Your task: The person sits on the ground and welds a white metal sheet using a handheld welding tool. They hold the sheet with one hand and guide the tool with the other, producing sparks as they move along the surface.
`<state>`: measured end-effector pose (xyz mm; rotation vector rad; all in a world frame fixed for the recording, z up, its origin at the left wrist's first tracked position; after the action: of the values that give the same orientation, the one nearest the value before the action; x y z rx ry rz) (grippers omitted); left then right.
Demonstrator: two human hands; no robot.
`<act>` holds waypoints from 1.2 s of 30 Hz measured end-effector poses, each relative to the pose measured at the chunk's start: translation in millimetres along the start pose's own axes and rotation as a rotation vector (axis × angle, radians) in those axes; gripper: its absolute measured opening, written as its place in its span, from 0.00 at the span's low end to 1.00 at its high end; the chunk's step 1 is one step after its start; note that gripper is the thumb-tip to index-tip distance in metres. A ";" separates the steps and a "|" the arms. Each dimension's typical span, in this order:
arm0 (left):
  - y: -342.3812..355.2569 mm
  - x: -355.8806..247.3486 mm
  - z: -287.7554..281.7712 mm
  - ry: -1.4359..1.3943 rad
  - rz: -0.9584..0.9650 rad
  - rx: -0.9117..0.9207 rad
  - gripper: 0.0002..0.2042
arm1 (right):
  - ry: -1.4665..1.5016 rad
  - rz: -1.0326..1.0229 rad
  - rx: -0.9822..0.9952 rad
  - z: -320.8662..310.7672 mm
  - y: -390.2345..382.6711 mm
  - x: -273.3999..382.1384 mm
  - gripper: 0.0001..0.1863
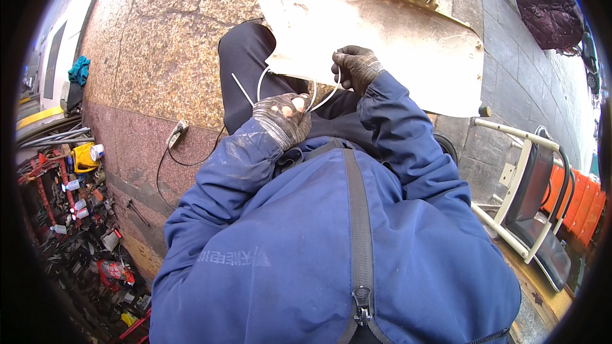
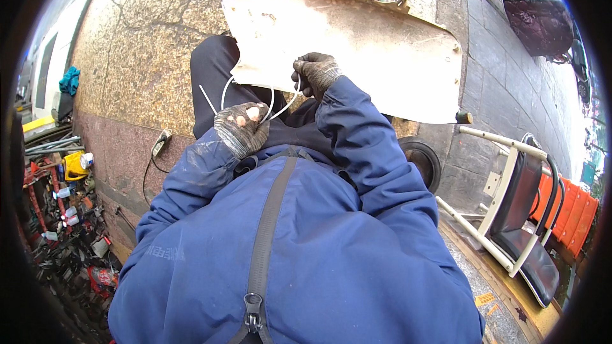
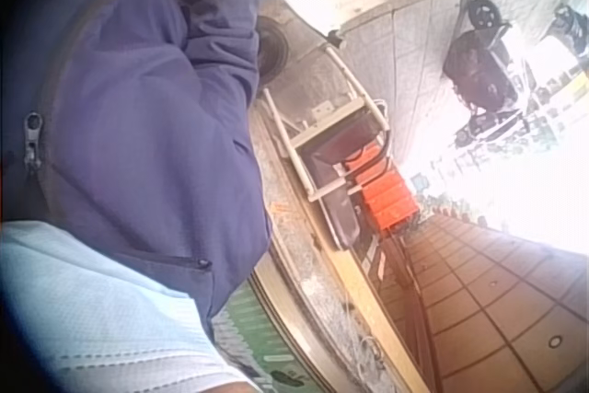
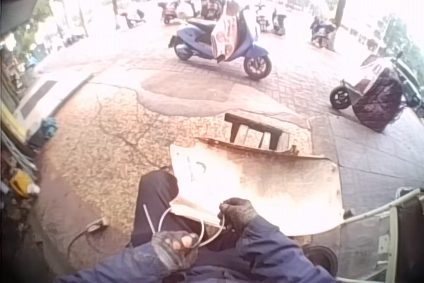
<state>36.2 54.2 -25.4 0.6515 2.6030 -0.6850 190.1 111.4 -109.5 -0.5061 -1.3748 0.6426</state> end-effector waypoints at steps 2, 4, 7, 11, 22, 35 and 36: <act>0.2 0.3 0.3 -0.014 0.006 -0.010 0.09 | 0.016 0.001 -0.016 -0.3 -0.8 -0.2 0.09; 1.2 -1.4 0.6 -0.021 0.010 -0.015 0.09 | 0.014 0.002 -0.020 -2.3 -2.8 1.7 0.08; 2.0 -2.1 0.7 -0.021 0.016 -0.011 0.09 | 0.010 0.002 -0.028 -3.0 -3.9 2.6 0.08; 3.2 -0.9 3.3 -0.012 -0.007 0.050 0.12 | -0.008 -0.001 -0.004 -3.0 -3.8 2.7 0.09; 1.7 -2.2 2.9 0.011 0.041 -0.041 0.09 | -0.007 -0.005 -0.016 -5.7 -2.0 -1.0 0.09; 1.6 -3.3 2.9 -0.017 0.046 -0.042 0.09 | -0.007 -0.003 -0.030 -9.7 -3.0 -5.0 0.08; 1.7 -3.0 3.6 -0.017 0.037 -0.029 0.09 | -0.004 -0.006 -0.026 -9.7 -3.4 -5.1 0.08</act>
<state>40.4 52.6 -27.6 0.6800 2.5738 -0.6372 199.8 105.9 -112.4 -0.5212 -1.3899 0.6215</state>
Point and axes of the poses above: each hand's wrist, its own y-axis towards the middle knuckle, its own z-axis out of the palm, x = y × z, the point moved 7 cm from there along y, towards the middle knuckle, and after that the axes turned 5 degrees about -y, right-handed, at the moved point
